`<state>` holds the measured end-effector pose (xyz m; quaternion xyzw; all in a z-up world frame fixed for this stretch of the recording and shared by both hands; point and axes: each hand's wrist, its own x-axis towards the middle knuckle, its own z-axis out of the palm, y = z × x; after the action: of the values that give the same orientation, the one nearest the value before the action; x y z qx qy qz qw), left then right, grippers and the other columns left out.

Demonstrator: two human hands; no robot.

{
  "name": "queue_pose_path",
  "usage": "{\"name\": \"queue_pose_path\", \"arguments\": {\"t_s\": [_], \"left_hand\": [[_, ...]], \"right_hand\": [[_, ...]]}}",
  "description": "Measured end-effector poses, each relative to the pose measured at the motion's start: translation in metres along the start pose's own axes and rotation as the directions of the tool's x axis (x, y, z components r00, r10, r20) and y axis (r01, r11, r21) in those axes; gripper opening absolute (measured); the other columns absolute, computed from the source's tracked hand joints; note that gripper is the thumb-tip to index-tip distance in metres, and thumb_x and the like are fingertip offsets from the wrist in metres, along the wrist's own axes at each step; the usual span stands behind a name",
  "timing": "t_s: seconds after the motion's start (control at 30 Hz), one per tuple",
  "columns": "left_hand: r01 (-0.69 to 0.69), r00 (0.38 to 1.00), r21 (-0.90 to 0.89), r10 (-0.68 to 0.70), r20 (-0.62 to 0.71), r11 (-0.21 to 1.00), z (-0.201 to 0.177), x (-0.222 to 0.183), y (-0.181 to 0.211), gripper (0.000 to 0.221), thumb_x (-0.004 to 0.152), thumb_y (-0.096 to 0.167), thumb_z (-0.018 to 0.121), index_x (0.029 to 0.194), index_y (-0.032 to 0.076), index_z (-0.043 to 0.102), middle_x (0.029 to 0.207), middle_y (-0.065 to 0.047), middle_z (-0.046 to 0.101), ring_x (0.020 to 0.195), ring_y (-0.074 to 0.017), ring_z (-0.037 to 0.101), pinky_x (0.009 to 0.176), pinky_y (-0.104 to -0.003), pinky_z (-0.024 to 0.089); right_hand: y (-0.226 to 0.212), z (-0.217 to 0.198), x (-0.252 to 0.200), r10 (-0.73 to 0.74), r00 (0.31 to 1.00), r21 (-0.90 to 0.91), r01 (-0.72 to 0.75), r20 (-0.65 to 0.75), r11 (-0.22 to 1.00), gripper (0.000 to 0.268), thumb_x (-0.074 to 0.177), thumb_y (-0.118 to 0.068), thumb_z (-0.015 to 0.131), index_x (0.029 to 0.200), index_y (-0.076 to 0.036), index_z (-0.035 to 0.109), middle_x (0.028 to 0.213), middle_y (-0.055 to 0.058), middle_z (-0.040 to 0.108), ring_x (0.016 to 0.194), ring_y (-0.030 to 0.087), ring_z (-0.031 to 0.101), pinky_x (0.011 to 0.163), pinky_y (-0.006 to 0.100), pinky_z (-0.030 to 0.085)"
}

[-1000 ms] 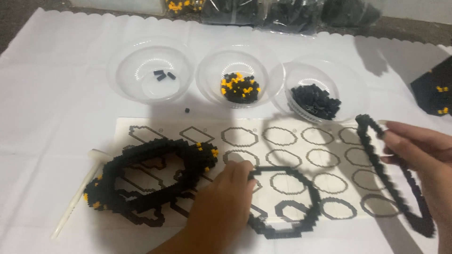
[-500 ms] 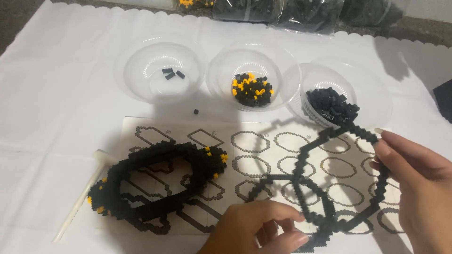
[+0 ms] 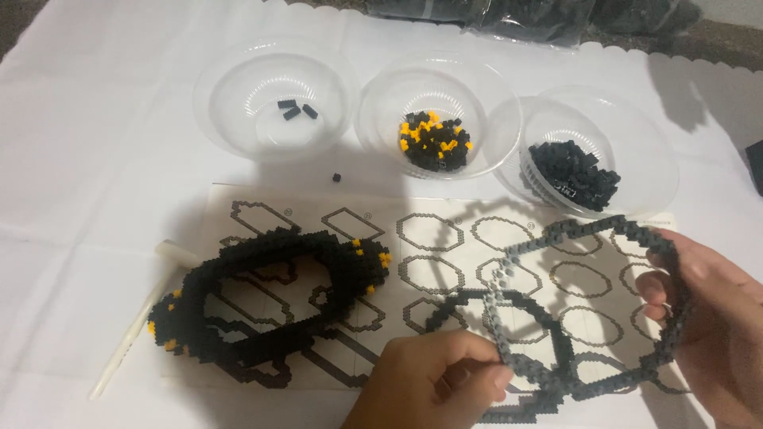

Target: Assembling a model using small interlocking plastic blocks and a small mallet while following instructions.

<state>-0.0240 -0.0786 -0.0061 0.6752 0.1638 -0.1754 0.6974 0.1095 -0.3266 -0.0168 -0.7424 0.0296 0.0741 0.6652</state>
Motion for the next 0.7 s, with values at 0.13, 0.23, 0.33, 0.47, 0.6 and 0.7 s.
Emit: {"name": "queue_pose_path", "arguments": {"t_s": [0.13, 0.23, 0.33, 0.47, 0.6, 0.7], "left_hand": [[0.004, 0.998, -0.038, -0.006, -0.068, 0.999, 0.0, 0.004, -0.003, 0.016, 0.077, 0.026, 0.067, 0.077, 0.011, 0.073, 0.055, 0.001, 0.055, 0.054, -0.0071, 0.045, 0.054, -0.027, 0.04], [0.149, 0.989, -0.022, -0.149, -0.021, 0.989, -0.006, 0.001, 0.016, 0.02, 0.08, 0.027, 0.062, 0.088, 0.014, 0.075, 0.076, 0.002, 0.076, 0.057, -0.0031, 0.05, 0.056, -0.021, 0.041], [0.059, 0.998, -0.065, -0.059, -0.001, 0.996, -0.007, 0.005, 0.004, 0.018, 0.083, 0.023, 0.061, 0.086, 0.01, 0.073, 0.075, 0.002, 0.075, 0.052, -0.0071, 0.059, 0.052, -0.02, 0.047], [0.129, 0.991, -0.185, -0.135, -0.021, 0.974, -0.006, 0.007, 0.003, 0.017, 0.082, 0.018, 0.063, 0.087, 0.007, 0.074, 0.075, -0.004, 0.075, 0.05, -0.0111, 0.057, 0.05, -0.022, 0.048], [0.03, 0.999, -0.197, -0.037, -0.034, 0.98, -0.007, 0.008, 0.001, 0.018, 0.084, 0.017, 0.06, 0.078, 0.005, 0.072, 0.074, -0.002, 0.074, 0.048, -0.0107, 0.055, 0.05, -0.024, 0.046], [-0.007, 1.0, -0.204, 0.001, -0.031, 0.979, -0.008, 0.008, 0.0, 0.018, 0.084, 0.017, 0.06, 0.077, 0.004, 0.071, 0.073, -0.003, 0.073, 0.048, -0.0106, 0.054, 0.049, -0.025, 0.046]], "right_hand": [[0.021, -0.029, 0.015, -0.009, 0.987, 0.065, -0.001, 0.163, 0.998, 0.028, 0.096, -0.029, 0.052, 0.104, -0.002, 0.05, 0.095, 0.001, 0.046, 0.072, 0.013, 0.041, 0.059, 0.021, 0.042], [0.033, -0.042, 0.022, -0.04, 0.97, 0.213, -0.013, 0.239, 0.977, 0.023, 0.093, -0.03, 0.057, 0.095, -0.009, 0.051, 0.093, -0.001, 0.046, 0.072, 0.012, 0.042, 0.055, 0.02, 0.043], [0.034, -0.044, 0.021, -0.064, 0.953, 0.271, -0.019, 0.297, 0.962, 0.02, 0.102, -0.023, 0.05, 0.09, -0.008, 0.048, 0.092, 0.001, 0.045, 0.072, 0.014, 0.043, 0.054, 0.022, 0.044], [0.026, -0.038, 0.016, -0.015, 0.967, 0.206, -0.039, 0.253, 0.978, 0.019, 0.101, -0.025, 0.051, 0.091, -0.009, 0.048, 0.089, 0.0, 0.045, 0.07, 0.012, 0.043, 0.054, 0.023, 0.044], [0.024, -0.043, 0.018, 0.068, 0.956, 0.12, -0.105, 0.284, 0.987, 0.023, 0.098, -0.031, 0.053, 0.091, -0.01, 0.049, 0.075, 0.004, 0.046, 0.061, 0.015, 0.048, 0.041, 0.022, 0.036], [0.024, -0.039, 0.017, 0.05, 0.955, 0.176, -0.105, 0.291, 0.979, 0.02, 0.099, -0.028, 0.052, 0.091, -0.01, 0.049, 0.079, 0.002, 0.045, 0.062, 0.014, 0.048, 0.041, 0.019, 0.037]]}}
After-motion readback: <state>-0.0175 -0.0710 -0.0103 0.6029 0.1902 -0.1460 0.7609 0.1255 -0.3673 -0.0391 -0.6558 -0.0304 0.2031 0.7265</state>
